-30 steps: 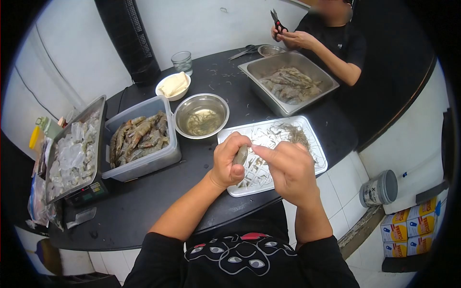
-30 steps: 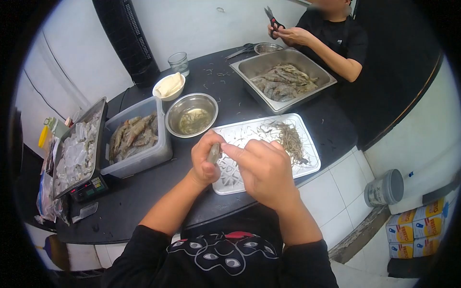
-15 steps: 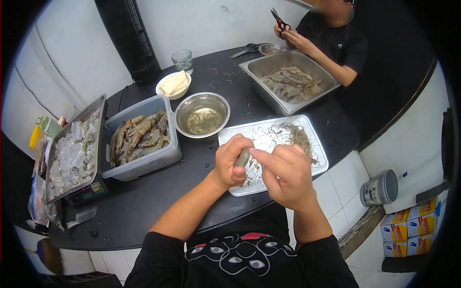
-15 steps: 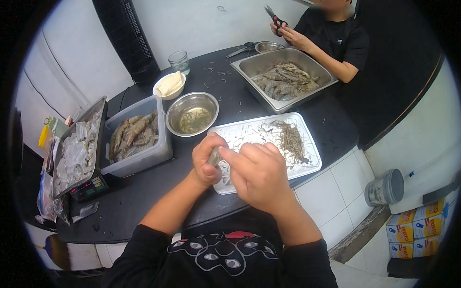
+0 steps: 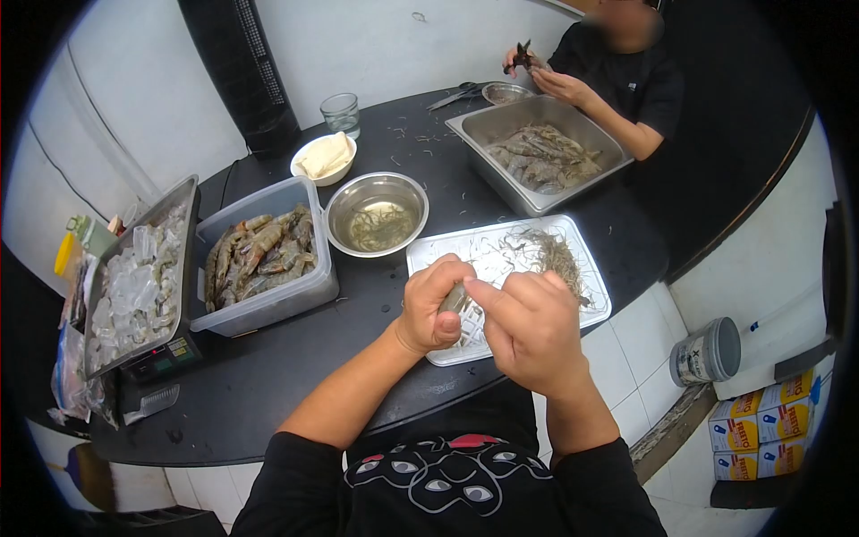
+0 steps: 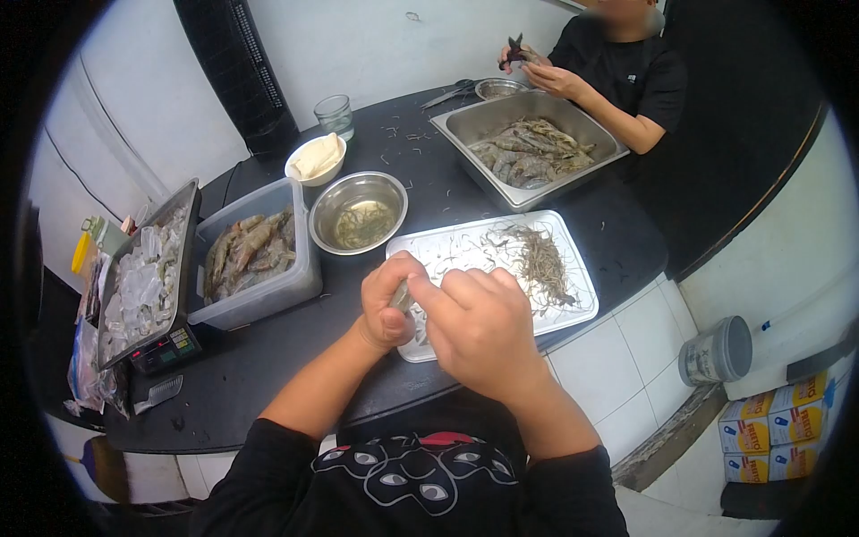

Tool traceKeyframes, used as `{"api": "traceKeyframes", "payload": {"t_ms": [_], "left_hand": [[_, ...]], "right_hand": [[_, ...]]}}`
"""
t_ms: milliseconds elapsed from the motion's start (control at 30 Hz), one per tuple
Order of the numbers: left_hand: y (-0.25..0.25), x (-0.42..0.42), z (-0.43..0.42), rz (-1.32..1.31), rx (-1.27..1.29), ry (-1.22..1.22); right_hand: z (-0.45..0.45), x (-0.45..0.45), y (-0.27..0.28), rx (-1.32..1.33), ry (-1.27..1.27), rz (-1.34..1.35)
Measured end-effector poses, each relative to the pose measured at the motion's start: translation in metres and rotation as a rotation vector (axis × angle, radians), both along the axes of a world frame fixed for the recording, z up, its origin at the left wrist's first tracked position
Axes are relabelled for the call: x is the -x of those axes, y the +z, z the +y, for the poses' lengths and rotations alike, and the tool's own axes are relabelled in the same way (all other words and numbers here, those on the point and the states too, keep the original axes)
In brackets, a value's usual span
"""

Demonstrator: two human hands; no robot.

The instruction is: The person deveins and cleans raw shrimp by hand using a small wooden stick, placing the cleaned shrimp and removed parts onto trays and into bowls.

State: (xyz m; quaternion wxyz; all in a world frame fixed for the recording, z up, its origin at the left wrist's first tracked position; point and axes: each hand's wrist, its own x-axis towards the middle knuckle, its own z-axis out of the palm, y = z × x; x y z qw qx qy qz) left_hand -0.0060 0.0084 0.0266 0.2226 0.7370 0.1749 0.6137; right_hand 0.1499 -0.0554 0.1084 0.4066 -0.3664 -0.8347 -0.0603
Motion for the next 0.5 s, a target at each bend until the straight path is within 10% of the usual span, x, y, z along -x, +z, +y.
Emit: {"api": "traceKeyframes", "payload": {"t_ms": [500], "left_hand": [[0.001,-0.009,-0.011,-0.073,0.079,0.090]], "right_hand": [[0.018,0.018,-0.036,-0.221,-0.023,0.226]]}}
